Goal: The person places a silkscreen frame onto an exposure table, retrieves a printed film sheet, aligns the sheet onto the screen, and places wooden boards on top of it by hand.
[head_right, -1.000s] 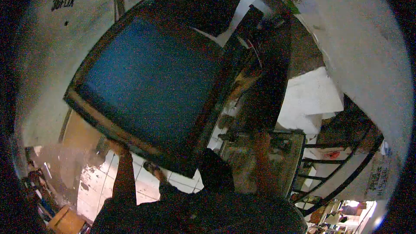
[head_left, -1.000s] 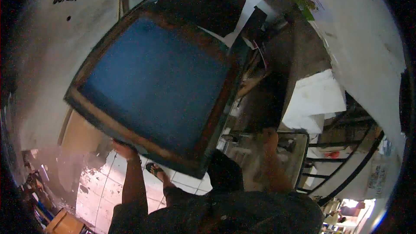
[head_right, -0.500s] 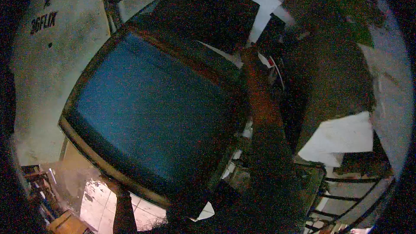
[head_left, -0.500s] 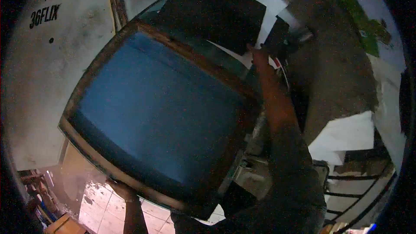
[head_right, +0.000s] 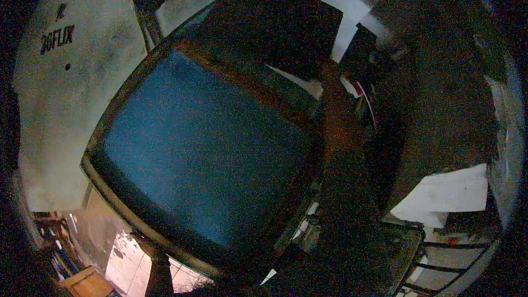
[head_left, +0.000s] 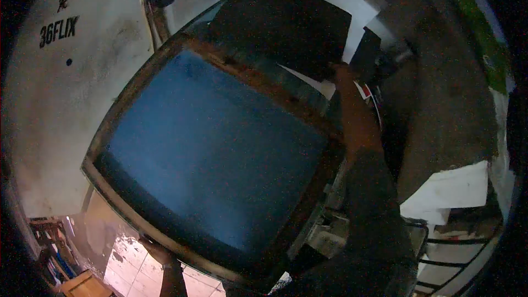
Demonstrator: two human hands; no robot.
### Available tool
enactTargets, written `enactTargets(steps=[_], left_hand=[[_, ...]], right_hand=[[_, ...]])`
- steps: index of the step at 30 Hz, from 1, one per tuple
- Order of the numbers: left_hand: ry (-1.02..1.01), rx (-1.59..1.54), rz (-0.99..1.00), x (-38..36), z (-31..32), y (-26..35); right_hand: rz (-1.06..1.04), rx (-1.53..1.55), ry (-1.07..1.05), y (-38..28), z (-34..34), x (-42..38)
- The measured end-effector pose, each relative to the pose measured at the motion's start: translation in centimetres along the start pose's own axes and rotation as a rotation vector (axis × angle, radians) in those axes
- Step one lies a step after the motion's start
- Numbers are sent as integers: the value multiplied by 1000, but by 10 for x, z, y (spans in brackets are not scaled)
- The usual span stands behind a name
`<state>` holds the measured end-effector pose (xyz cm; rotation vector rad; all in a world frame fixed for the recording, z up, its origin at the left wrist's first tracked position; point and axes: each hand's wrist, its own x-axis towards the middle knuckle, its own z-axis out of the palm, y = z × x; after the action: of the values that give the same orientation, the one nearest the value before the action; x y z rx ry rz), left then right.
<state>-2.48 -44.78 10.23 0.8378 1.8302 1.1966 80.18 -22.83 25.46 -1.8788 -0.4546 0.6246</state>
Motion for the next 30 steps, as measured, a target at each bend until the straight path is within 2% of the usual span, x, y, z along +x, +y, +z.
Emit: enactTargets(steps=[2, 5, 7, 8, 9, 11, 12, 14, 15, 18, 20, 23, 27, 30], left_hand=[[92, 23, -35, -20, 25, 43], [21, 213, 146, 0, 5, -1], [12, 420, 308, 12, -7, -24], [-13, 441, 309, 13, -11, -33], [-37, 461, 311, 13, -13, -37], [-130, 293, 143, 5, -7, -7], [-62, 191, 100, -4, 4, 16], [73, -13, 19, -24, 26, 52], [92, 107, 103, -6, 8, 5], [103, -61, 51, -16, 24, 30], [94, -78, 91, -4, 12, -4], [104, -73, 66, -8, 15, 5], [134, -66, 56, -16, 21, 14], [-22, -224, 24, -12, 13, 3]], right_hand=[[-80, 41, -6, 3, -2, -2], [-254, 223, -54, 10, -9, -7], [-368, 530, -268, 17, -15, -6], [-411, 694, -416, 20, -18, -5], [-464, 728, -491, 23, -21, -3], [-772, 137, -134, 25, -23, 7], [-1052, -413, 103, 24, -32, -8], [-1195, -1030, 322, 31, -48, -21], [-1146, -1040, 322, 35, -49, -24], [-738, -545, 209, 36, -40, -31], [-549, -363, 150, 39, -33, -34], [-333, -213, 42, 40, -29, -40], [-259, -147, -23, 26, -23, -39], [-369, -103, -15, 6, -28, -34]])
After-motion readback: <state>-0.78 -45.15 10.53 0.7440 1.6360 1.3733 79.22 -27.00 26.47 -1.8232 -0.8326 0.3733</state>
